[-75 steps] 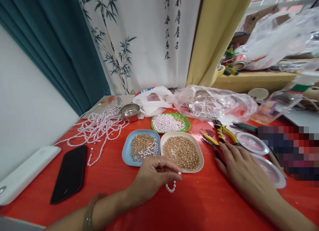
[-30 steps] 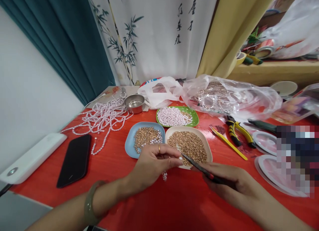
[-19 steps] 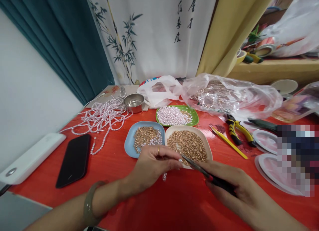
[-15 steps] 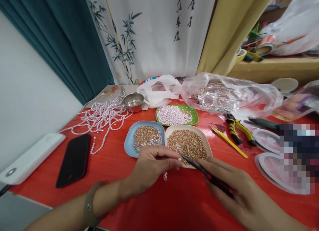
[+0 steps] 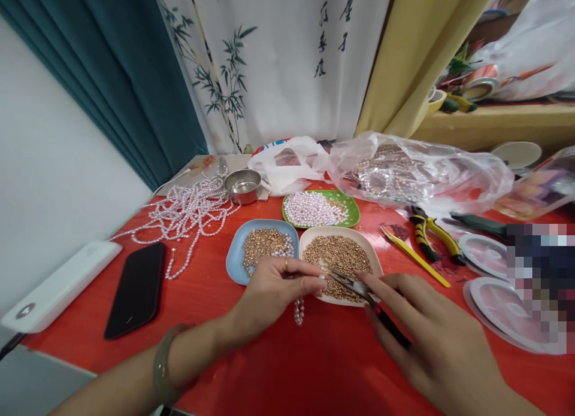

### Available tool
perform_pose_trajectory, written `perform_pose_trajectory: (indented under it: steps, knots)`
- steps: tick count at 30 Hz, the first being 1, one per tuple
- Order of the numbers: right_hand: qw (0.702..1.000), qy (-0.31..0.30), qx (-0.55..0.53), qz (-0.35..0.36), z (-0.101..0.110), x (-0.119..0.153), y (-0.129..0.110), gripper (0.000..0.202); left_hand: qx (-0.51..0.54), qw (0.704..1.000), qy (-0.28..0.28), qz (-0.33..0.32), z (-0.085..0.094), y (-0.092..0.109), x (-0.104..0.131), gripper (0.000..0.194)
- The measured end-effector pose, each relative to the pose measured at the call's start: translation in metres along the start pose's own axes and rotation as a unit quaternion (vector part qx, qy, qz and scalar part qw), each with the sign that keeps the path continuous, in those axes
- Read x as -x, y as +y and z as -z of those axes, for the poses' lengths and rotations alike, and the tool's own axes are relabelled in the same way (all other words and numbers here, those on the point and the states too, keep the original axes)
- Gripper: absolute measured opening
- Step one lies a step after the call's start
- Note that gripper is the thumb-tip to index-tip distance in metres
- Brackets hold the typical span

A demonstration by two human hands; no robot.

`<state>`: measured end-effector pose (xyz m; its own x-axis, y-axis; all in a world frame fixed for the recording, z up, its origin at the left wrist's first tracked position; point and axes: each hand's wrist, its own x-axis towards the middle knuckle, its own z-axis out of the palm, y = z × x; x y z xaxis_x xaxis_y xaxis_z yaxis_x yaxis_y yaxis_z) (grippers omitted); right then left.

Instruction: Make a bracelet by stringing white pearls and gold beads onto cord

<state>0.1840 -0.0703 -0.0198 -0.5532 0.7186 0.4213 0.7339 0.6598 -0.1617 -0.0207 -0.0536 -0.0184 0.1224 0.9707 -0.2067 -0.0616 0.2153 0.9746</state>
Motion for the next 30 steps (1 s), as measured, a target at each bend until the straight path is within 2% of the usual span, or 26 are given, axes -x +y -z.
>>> perform_pose_trajectory:
  steps: [1, 2, 4, 6, 8, 11, 15, 20, 26, 30]
  knots:
    - [0.993, -0.032, -0.105, -0.053, 0.0018, -0.0013, -0.0019, 0.033, 0.002, 1.0, -0.001, -0.004, 0.0006, -0.0004, -0.0004, 0.01]
    - [0.972, -0.066, -0.203, -0.103, 0.004, -0.0021, -0.004, 0.032, 0.001, 1.0, -0.002, -0.007, 0.0011, -0.0009, -0.0007, 0.01]
    - [0.906, -0.125, -0.349, -0.205, 0.0082, -0.0022, -0.0077, 0.027, -0.005, 1.0, -0.004, -0.011, 0.0015, -0.002, -0.0008, 0.011]
    - [0.841, -0.18, -0.433, -0.27, 0.0107, -0.0014, -0.0101, 0.026, -0.015, 1.0, -0.004, -0.019, 0.0014, -0.0025, -0.0005, 0.011]
    - [0.799, -0.225, -0.481, -0.283, 0.0109, -0.0011, -0.0107, 0.029, -0.021, 0.999, -0.006, -0.032, 0.0013, -0.0023, 0.0, 0.01]
    - [0.765, -0.251, -0.525, -0.277, 0.0093, -0.0029, -0.0099, 0.028, -0.025, 0.998, -0.01, -0.05, 0.0016, -0.0015, 0.0009, 0.009]
    - [0.746, -0.256, -0.547, -0.281, 0.0081, -0.0053, -0.0098, 0.024, -0.036, 0.997, -0.017, -0.063, 0.0024, -0.0017, 0.0012, 0.008]
    - [0.748, -0.24, -0.551, -0.281, 0.0061, -0.0022, -0.0086, 0.028, -0.037, 0.997, -0.022, -0.059, 0.0021, -0.0035, 0.0009, 0.008]
    - [0.748, -0.251, -0.542, -0.289, 0.0064, 0.0005, -0.0075, 0.031, -0.047, 0.997, -0.017, -0.064, 0.0016, -0.0035, 0.0018, 0.008]
    - [0.739, -0.25, -0.548, -0.303, 0.0036, 0.0009, -0.0068, 0.035, -0.044, 0.997, -0.017, -0.058, 0.0013, -0.0039, 0.0017, 0.008]
